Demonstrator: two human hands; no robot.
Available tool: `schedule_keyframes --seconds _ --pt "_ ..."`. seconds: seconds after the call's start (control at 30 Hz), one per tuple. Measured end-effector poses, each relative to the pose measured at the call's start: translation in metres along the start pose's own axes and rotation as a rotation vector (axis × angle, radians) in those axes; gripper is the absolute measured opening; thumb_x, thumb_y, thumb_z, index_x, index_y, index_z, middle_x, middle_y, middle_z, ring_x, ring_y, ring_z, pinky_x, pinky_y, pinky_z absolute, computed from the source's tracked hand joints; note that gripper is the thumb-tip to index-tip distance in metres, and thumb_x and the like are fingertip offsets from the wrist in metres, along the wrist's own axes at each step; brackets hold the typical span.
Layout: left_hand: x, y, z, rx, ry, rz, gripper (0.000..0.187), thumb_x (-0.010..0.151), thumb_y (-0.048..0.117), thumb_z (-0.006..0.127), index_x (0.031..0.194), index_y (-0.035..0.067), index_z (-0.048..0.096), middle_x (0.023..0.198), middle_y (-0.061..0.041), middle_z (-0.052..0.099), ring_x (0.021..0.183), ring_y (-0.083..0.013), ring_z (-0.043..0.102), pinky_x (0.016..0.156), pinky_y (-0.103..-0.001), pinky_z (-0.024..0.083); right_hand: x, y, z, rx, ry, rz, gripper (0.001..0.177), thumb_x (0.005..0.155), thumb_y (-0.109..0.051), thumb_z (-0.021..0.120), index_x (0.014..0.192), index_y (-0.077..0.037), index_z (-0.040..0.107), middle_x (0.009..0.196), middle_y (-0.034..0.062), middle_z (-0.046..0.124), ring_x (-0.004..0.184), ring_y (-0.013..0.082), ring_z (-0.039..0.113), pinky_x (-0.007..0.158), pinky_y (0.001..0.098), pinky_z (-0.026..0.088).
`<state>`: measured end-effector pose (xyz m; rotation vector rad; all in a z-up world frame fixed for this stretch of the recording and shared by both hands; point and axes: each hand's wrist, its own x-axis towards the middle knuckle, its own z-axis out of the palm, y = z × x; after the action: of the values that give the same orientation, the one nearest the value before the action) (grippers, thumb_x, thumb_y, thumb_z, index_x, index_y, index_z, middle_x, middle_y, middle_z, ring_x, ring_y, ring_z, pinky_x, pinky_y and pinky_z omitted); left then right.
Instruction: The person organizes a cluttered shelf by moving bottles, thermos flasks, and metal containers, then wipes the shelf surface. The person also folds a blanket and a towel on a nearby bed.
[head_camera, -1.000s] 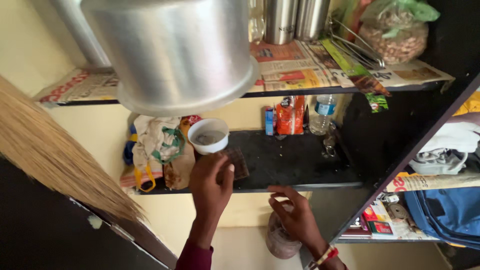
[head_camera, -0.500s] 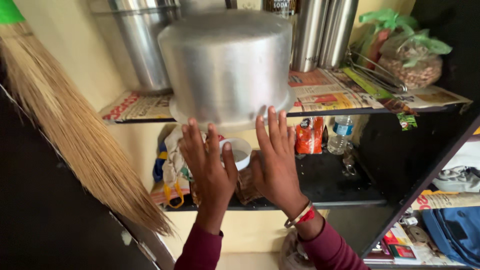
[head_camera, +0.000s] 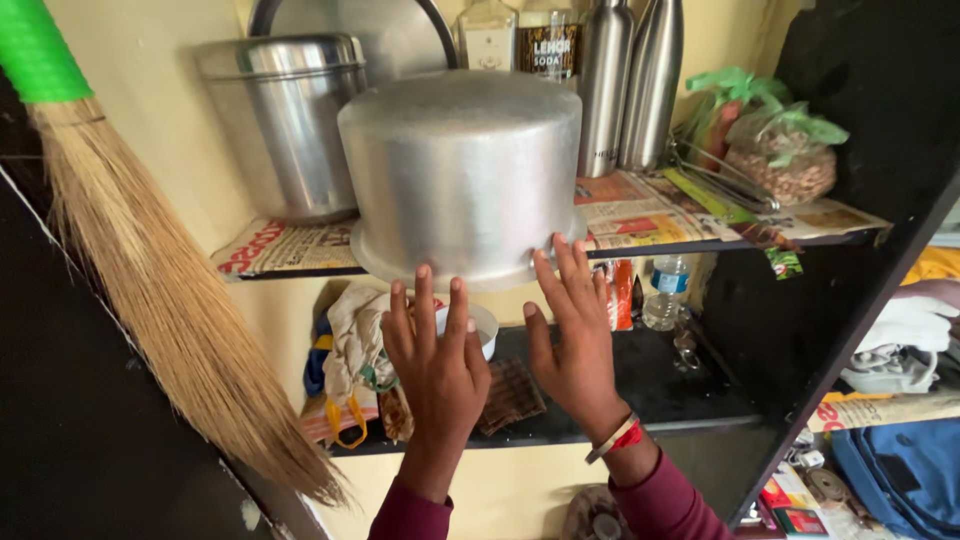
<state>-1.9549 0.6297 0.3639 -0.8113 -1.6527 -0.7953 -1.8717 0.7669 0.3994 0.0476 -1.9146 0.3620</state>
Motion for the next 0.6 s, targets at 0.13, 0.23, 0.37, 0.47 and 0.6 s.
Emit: schedule_keyframes --seconds 0.13,0.23,0.37,0.47,0.6 --pt "0.0012 0.0007 0.001 -0.009 0.002 -0.016 0.05 0.104 0.018 0.053 0.154 0.015 0.049 0.166 -0.018 0.033 0.153 -0.0487 0.029 0.119 -0.069 0.025 0.001 -0.0017 -0.0069 0.008 -0.041 -0.003 0.059 0.098 -0.011 0.06 0.155 -0.01 0.045 0.167 0.0173 0.033 0.157 0.0417 0.024 0.123 0.0606 0.02" --pt "0.0003 0.003 0.0017 -0.011 -0.021 -0.03 0.051 0.103 0.018 0.053 0.154 0.013 0.049 0.166 -0.021 0.031 0.153 -0.0509 0.026 0.118 -0.071 0.023 0.0019 -0.0002 -0.0082 0.009 -0.057 -0.012 0.063 0.096 -0.01 0.06 0.156 -0.01 0.043 0.167 0.0178 0.032 0.157 0.0426 0.022 0.122 0.0618 0.018" --pt "-0.0013 0.0036 0.0015 -0.009 -0.026 -0.031 0.051 0.104 0.018 0.052 0.154 0.012 0.048 0.167 -0.024 0.029 0.155 -0.0514 0.024 0.119 -0.071 0.023 0.0007 0.0023 -0.0064 0.001 -0.068 -0.017 0.067 0.095 -0.009 0.06 0.158 -0.009 0.039 0.168 0.0181 0.03 0.158 0.0422 0.021 0.123 0.062 0.017" --pt "-0.0027 0.0062 0.0031 -0.022 -0.01 -0.052 0.051 0.103 0.018 0.053 0.154 0.011 0.047 0.167 -0.025 0.027 0.155 -0.0516 0.023 0.119 -0.072 0.022 -0.0019 0.0024 -0.0061 0.035 -0.063 -0.023 0.073 0.094 -0.011 0.061 0.16 -0.005 0.031 0.168 0.022 0.025 0.158 0.0442 0.016 0.123 0.0622 0.016" --pt "-0.0038 0.0091 0.0064 -0.038 -0.009 -0.076 0.054 0.101 0.019 0.054 0.154 0.01 0.046 0.167 -0.027 0.025 0.155 -0.0522 0.022 0.119 -0.071 0.022 -0.0039 0.0038 -0.008 -0.008 -0.101 -0.03 0.078 0.092 -0.012 0.063 0.16 -0.003 0.026 0.168 0.0243 0.019 0.157 0.0448 0.012 0.122 0.0623 0.014"
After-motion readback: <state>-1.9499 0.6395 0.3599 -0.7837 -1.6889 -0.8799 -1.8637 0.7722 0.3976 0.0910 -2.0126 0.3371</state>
